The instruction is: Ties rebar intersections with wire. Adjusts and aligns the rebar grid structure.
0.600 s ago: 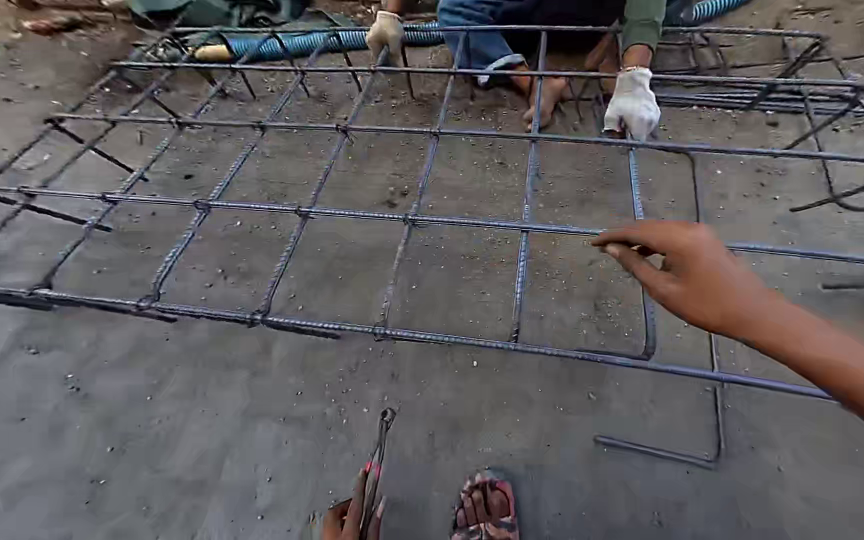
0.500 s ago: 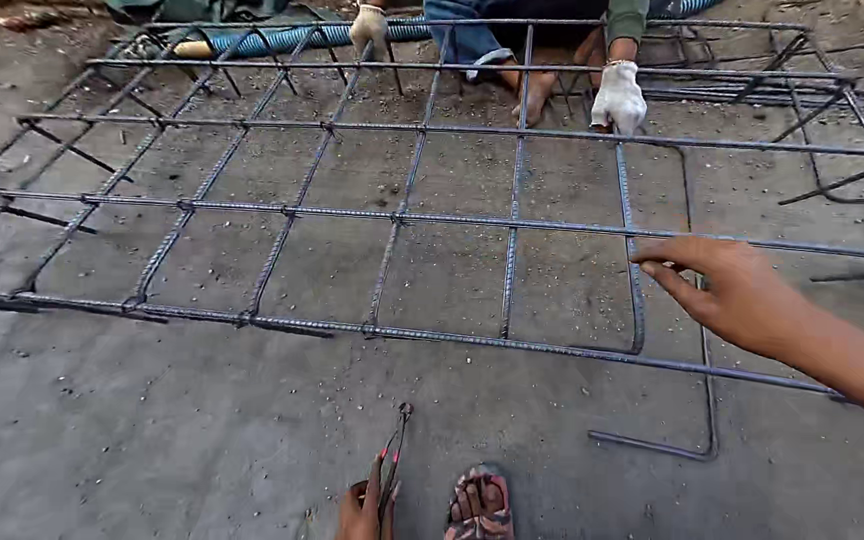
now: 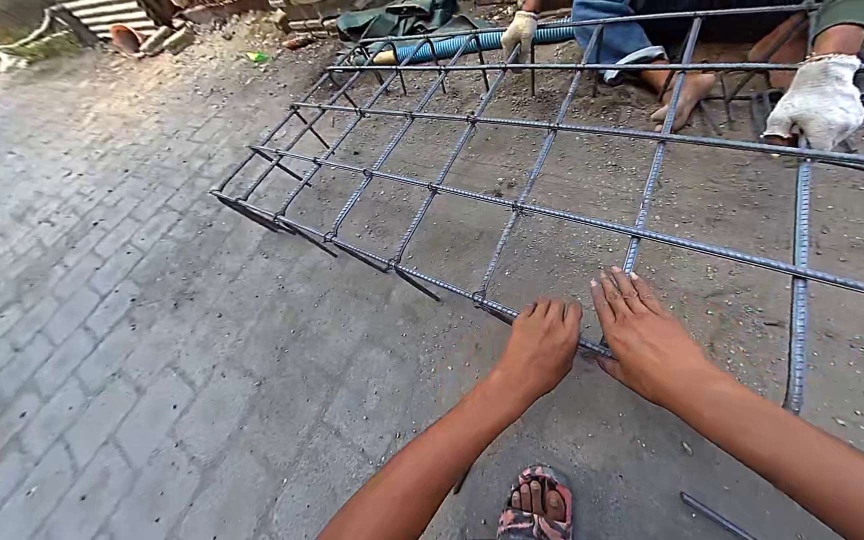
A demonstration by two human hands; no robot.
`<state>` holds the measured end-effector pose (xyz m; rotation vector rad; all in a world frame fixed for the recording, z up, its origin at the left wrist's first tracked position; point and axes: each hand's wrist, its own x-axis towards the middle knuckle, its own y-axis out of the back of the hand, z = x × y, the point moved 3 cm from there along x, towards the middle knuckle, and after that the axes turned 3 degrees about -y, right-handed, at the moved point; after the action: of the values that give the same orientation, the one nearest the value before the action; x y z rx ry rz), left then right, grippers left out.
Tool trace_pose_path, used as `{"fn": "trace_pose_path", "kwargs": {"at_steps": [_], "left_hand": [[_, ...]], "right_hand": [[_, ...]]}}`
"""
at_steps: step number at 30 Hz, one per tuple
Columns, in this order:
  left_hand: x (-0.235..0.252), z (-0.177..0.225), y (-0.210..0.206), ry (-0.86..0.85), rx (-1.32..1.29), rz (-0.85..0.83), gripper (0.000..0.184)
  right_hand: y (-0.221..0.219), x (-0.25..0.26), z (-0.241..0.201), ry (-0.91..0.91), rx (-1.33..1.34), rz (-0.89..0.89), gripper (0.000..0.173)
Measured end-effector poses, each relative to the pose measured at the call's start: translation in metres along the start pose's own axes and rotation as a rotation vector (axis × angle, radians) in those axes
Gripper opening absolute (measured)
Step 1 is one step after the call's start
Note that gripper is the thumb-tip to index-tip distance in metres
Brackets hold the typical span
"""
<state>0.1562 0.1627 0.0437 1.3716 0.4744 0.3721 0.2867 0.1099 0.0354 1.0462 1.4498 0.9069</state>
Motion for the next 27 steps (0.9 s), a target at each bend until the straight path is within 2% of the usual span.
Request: {"fn": "trace_pose_path", "kwargs": {"at_steps": [1,3,6,8,10,12,15,18,21,23,24,26,27], "left_hand": [[0.008,0.002,0.000,-0.007,-0.036,-0.080,0.036],[0.016,0.005,0.000,-0.004,-0.080,-0.181,0.043],[0.019,-0.001,0.001,-0.007,-0.078,-0.139,0.050],[0.019,-0.004,0.001,0.001,-0.103,-0.136,0.053],[0.025,-0.004,-0.002,0.020,-0.133,-0.173,0.063],[0.031,-0.004,-0.001,0.053,-0.128,-0.253,0.075],[0.037,0.000,-0.002,0.067,-0.113,-0.279,0.084],[0.037,0.002,-0.007,0.027,-0.106,-0.101,0.097],[0.038,0.002,-0.019,-0.192,-0.036,0.217,0.103],[0.044,0.001,-0.021,-0.394,0.050,0.235,0.103],[0.049,0.000,-0.020,-0.492,0.071,0.184,0.098],[0.060,-0.002,-0.016,-0.628,0.105,0.080,0.083],[0.064,-0.003,-0.013,-0.663,0.117,0.024,0.081]], "right_hand": [[-0.001,-0.001,0.001,0.013,-0.028,0.016,0.098],[-0.003,-0.004,0.004,0.055,-0.098,0.057,0.095],[0.001,-0.001,0.006,0.121,-0.164,0.074,0.087],[0.001,0.000,0.007,0.162,-0.116,0.005,0.076],[-0.003,0.000,0.013,0.213,-0.080,-0.021,0.063],[-0.007,-0.001,0.016,0.246,-0.062,0.052,0.059],[-0.009,-0.010,0.035,0.243,0.119,0.180,0.073],[-0.018,-0.028,0.059,0.163,0.326,0.337,0.090],[-0.027,-0.045,0.062,-0.036,0.396,0.278,0.108],[-0.033,-0.053,0.051,-0.101,0.354,0.309,0.108],[-0.036,-0.058,0.043,-0.085,0.307,0.429,0.096],[-0.041,-0.072,0.020,-0.008,0.270,0.772,0.047],[-0.045,-0.079,0.007,0.035,0.326,0.888,0.033]]}}
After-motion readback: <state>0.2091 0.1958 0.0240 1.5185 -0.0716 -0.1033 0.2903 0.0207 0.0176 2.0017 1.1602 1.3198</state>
